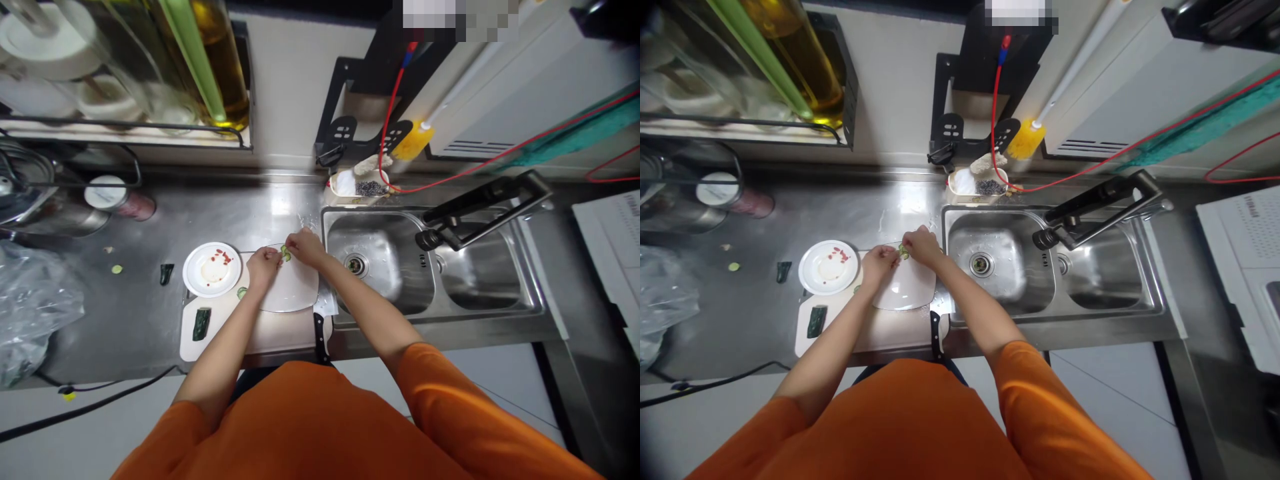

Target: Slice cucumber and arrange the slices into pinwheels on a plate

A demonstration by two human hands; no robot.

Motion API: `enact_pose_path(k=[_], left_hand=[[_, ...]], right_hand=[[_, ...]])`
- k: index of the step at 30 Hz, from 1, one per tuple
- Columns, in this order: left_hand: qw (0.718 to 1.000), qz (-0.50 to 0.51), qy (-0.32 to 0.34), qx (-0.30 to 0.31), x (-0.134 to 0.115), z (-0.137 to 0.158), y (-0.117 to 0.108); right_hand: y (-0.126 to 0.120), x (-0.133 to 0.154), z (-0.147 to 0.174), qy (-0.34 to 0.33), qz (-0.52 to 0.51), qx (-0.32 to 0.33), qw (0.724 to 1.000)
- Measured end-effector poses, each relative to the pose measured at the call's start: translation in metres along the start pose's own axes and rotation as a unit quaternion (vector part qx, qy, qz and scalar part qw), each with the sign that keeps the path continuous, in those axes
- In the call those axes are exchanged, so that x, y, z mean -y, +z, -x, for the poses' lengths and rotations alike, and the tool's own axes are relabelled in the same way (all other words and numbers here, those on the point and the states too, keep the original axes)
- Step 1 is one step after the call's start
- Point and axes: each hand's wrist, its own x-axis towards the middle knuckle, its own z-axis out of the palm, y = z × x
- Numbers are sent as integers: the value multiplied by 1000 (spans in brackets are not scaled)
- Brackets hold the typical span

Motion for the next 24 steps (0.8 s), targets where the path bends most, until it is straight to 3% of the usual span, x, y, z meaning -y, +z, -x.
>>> enact_pose_path(k=[12,24], left_hand=[[999,-43,16,-25,-9,10,1],[994,-95,35,-50,-4,9,5]], right_hand=[[-1,2,3,-4,42,24,999],[-1,5,5,-17,78,17,997]])
